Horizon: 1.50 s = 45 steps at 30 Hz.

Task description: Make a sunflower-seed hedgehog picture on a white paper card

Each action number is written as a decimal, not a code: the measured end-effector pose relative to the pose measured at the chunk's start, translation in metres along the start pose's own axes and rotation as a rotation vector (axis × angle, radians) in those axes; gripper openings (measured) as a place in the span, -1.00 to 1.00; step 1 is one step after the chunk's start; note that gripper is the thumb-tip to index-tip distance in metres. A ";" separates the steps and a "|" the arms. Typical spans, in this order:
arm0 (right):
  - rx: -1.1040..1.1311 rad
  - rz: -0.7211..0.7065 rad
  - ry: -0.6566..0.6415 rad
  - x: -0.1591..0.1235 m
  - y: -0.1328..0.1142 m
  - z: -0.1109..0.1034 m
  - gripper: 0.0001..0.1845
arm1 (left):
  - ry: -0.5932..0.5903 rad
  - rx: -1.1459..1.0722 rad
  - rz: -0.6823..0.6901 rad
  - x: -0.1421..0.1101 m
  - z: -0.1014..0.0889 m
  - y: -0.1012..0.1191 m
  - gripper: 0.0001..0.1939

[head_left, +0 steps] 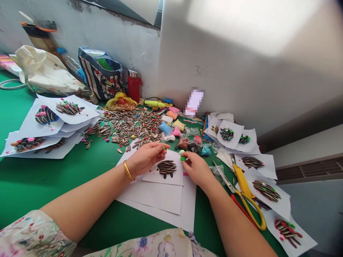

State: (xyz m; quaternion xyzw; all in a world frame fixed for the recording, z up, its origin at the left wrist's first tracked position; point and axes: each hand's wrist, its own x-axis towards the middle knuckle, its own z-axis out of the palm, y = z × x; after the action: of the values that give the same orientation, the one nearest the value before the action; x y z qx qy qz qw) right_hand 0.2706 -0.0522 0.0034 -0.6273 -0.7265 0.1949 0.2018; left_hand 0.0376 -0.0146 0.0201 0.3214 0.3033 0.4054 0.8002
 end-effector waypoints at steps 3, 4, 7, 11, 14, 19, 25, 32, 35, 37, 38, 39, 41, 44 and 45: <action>0.002 -0.023 0.006 -0.001 -0.001 0.001 -0.73 | 0.015 0.002 0.015 0.001 -0.002 0.001 -0.64; 0.007 -0.038 0.018 -0.001 -0.001 0.001 -0.73 | 0.025 0.007 0.022 0.002 -0.002 0.002 -0.64; 0.027 -0.090 0.077 -0.002 -0.002 0.001 -0.75 | 0.063 0.026 0.043 0.003 -0.003 0.005 -0.65; 0.035 -0.130 0.108 -0.004 -0.005 0.000 -0.76 | 0.086 0.063 0.061 0.005 -0.005 0.007 -0.66; 0.001 -0.125 0.063 -0.004 -0.007 -0.001 -0.70 | 0.093 0.099 0.067 0.005 -0.006 0.006 -0.66; -0.035 -0.150 0.032 -0.003 -0.007 -0.001 -0.73 | 0.101 0.140 0.064 0.005 -0.004 0.005 -0.57; -0.100 -0.213 0.033 -0.002 -0.004 0.001 -0.76 | 0.095 0.190 0.042 0.003 -0.001 0.004 -0.54; -0.110 -0.225 0.053 -0.003 -0.004 0.000 -0.75 | 0.051 0.156 0.020 0.002 -0.001 0.002 -0.63; -0.085 -0.237 0.102 -0.004 -0.005 0.000 -0.74 | 0.037 0.160 0.019 0.002 -0.001 0.001 -0.64; -0.039 -0.259 0.154 -0.004 -0.006 -0.001 -0.74 | 0.030 0.182 0.028 0.002 -0.001 0.001 -0.61; -0.010 -0.272 0.181 -0.005 -0.008 -0.001 -0.74 | 0.029 0.198 0.035 0.002 -0.001 0.000 -0.59; 0.022 -0.287 0.207 -0.006 -0.010 -0.001 -0.74 | 0.027 0.224 0.048 0.001 0.000 0.000 -0.58; 0.090 -0.322 0.259 -0.008 -0.016 -0.001 -0.75 | 0.010 0.349 0.093 0.001 0.001 -0.001 -0.58; 0.179 -0.377 0.305 -0.014 -0.028 0.001 -0.79 | -0.034 0.698 0.219 -0.002 0.004 -0.004 -0.59; 0.198 -0.391 0.303 -0.016 -0.032 0.002 -0.80 | -0.048 0.811 0.264 -0.003 0.005 -0.006 -0.61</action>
State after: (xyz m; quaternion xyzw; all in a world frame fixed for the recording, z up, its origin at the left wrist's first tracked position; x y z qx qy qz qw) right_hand 0.2450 -0.0727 0.0183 -0.4744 -0.7726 0.1265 0.4025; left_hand 0.0429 -0.0208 0.0198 0.6558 0.3756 0.3446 0.5569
